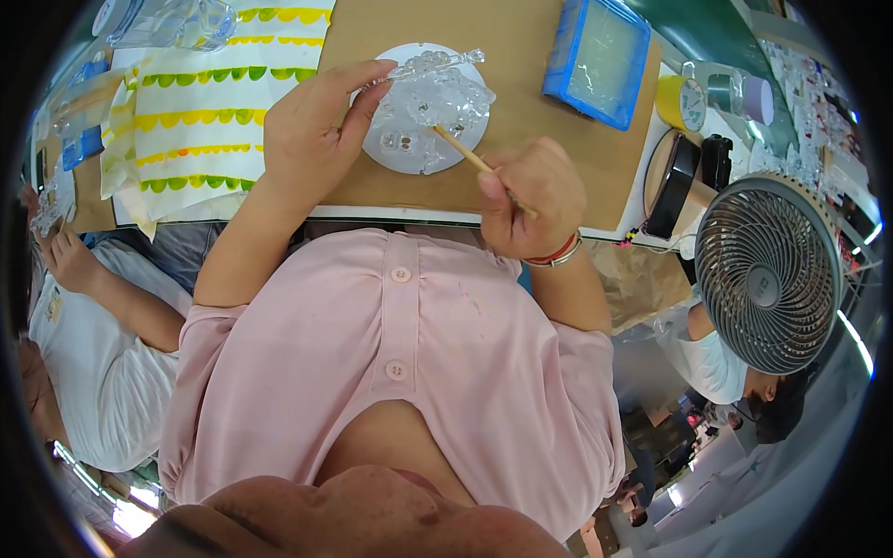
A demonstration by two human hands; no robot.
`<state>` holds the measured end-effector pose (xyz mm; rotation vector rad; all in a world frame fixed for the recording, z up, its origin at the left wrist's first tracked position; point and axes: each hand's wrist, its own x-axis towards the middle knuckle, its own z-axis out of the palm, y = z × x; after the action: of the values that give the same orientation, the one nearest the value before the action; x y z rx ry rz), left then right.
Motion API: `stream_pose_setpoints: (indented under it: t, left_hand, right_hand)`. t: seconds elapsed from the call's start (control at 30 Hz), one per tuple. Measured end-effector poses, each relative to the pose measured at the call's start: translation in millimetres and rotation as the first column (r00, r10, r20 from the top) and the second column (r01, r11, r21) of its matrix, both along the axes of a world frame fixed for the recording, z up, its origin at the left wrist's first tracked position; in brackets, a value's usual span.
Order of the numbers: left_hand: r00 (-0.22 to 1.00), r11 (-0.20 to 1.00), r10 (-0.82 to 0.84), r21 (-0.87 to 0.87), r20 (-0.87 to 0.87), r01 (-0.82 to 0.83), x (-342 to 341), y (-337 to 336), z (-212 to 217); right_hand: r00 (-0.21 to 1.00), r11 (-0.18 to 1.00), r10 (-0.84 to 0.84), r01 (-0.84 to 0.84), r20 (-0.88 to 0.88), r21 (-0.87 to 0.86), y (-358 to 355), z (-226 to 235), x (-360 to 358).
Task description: Applying adhesive to circular LED plates and assembling light fixture components on a factory line.
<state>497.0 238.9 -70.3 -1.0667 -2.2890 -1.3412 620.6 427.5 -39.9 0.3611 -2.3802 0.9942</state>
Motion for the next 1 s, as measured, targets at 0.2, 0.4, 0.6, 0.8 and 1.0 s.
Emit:
stream_pose_setpoints:
  t: [0.2, 0.4, 0.6, 0.8, 1.0]
  left_hand:
    - [1.000, 1.000, -0.002, 0.025, -0.024, 0.002, -1.3, -0.1, -2.1]
    - [1.000, 1.000, 0.014, -0.014, -0.012, -0.015, -1.0, -1.6, 1.2]
    - [0.999, 0.998, -0.010, -0.060, -0.031, 0.008, -0.4, -2.2, 5.0]
    - [1.000, 0.998, -0.018, -0.059, -0.020, 0.017, 0.7, -3.5, 5.2]
    - [0.998, 0.993, -0.039, -0.113, 0.046, 0.044, -1.3, -6.0, 8.3]
  right_hand:
    - [0.993, 0.992, -0.067, 0.077, 0.098, -0.102, 14.2, -5.5, 10.5]
    - [0.991, 0.989, 0.121, -0.126, 0.056, 0.080, 14.0, 4.6, 8.1]
    - [0.989, 0.994, 0.107, -0.106, 0.097, -0.017, 6.3, 2.2, -0.5]
    - [0.978, 0.984, 0.168, -0.174, 0.122, 0.036, -7.8, 13.1, -13.7]
    - [0.965, 0.983, 0.167, -0.147, 0.202, -0.112, -20.5, 18.0, -30.2]
